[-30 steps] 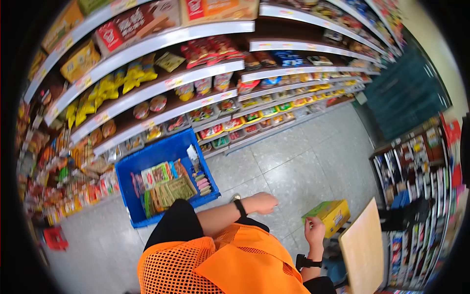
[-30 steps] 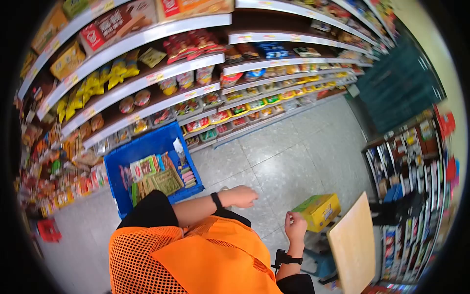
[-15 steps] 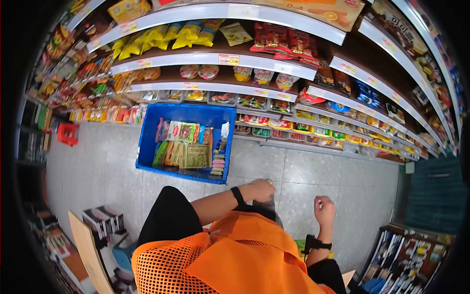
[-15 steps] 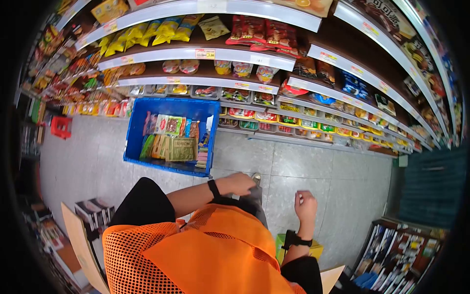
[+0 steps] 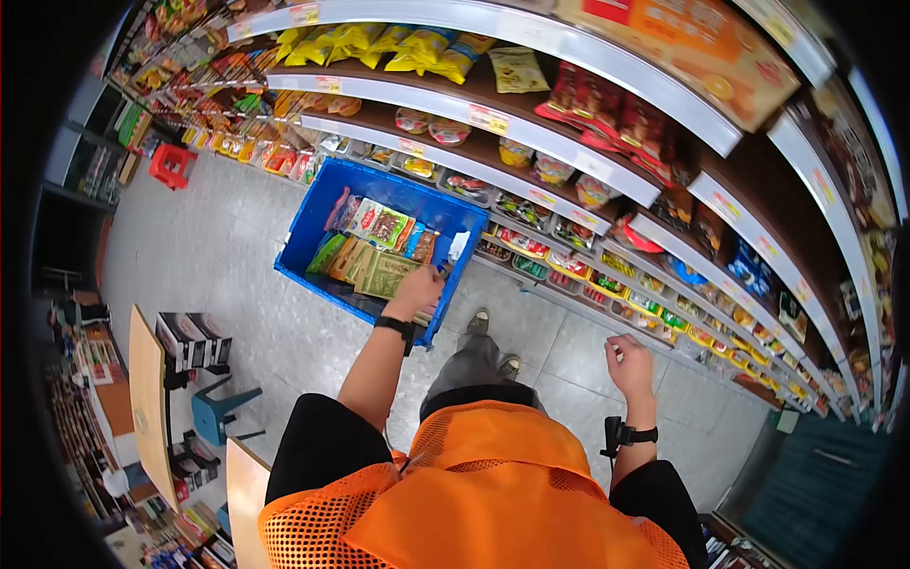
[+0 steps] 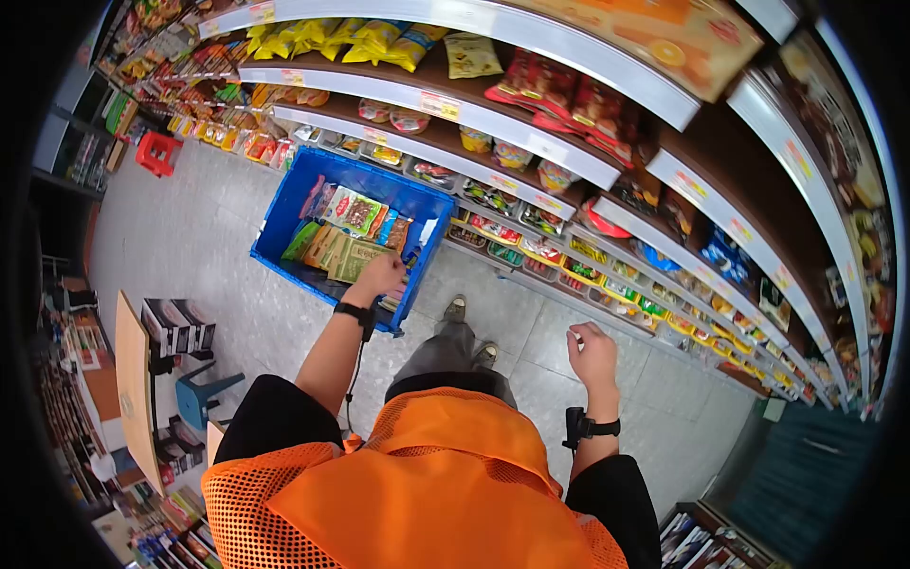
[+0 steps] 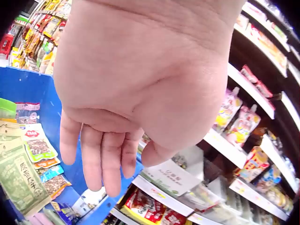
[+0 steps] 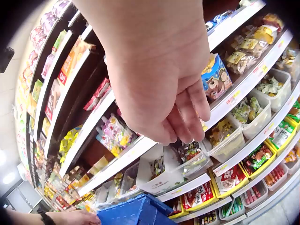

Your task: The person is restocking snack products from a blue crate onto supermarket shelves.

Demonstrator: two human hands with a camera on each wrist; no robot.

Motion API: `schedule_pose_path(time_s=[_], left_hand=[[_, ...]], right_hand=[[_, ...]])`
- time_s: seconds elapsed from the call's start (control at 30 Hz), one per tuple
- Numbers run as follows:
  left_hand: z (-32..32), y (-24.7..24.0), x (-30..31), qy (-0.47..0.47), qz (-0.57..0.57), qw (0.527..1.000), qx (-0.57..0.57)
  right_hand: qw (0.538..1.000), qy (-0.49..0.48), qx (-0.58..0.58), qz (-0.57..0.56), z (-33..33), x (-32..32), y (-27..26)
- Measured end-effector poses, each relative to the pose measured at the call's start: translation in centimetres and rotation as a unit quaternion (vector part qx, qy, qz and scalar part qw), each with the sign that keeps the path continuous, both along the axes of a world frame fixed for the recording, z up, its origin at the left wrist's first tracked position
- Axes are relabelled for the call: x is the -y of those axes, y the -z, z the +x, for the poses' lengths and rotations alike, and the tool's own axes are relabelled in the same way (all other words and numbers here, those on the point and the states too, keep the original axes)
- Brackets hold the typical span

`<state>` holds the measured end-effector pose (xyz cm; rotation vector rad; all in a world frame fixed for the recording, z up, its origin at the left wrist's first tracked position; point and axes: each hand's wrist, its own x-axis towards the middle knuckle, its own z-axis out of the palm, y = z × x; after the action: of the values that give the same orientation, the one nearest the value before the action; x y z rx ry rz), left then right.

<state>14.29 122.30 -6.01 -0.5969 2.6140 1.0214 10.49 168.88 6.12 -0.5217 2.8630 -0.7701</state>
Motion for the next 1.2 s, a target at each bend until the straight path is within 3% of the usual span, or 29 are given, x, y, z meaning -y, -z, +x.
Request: schedule_pose_path(time_s=[0.07, 0.17, 0.33, 0.43, 0.57, 0.67, 0.87, 0.97, 1.2], left_hand=[[-2.0, 1.8, 1.5, -0.001, -0.039, 0.999, 0.011], [-5.4, 10.0, 3.3, 0.022, -0.062, 0.998, -0.012], [-10.2, 15.2, 4.0, 0.089, -0.084, 0.982, 0.144], [-11.7, 17.6, 3.9, 0.059, -0.058, 0.981, 0.176], [-13.2, 27.8, 3.4, 0.049, -0.135, 0.981, 0.131], [-14.2, 24.6, 3.2, 0.057, -0.135, 0.984, 0.098], [-15.1, 26.4, 3.4, 0.107, -0.126, 0.980, 0.111], [-14.5, 30.0, 2.5, 0.085, -0.166, 0.980, 0.066], [-14.2, 29.8, 2.6, 0.062, -0.175, 0.981, 0.053]], right_hand=[[0.999, -0.022, 0.014, 0.020, -0.9, 1.8, 0.2], [0.998, -0.046, 0.037, 0.037, -2.0, 4.3, -0.2], [0.996, -0.053, 0.039, 0.052, -4.0, 5.9, -0.8], [0.995, -0.028, 0.041, 0.090, -4.4, 4.9, -0.8], [0.991, -0.027, 0.042, 0.123, -4.4, 3.9, 0.7], [0.988, -0.012, 0.057, 0.144, -4.4, 4.3, 0.9], [0.978, -0.011, 0.072, 0.194, -5.3, 3.2, 0.7], [0.977, 0.000, 0.076, 0.198, -5.7, 3.5, 0.7], [0.982, -0.022, 0.064, 0.174, -6.9, 4.7, 1.7]])
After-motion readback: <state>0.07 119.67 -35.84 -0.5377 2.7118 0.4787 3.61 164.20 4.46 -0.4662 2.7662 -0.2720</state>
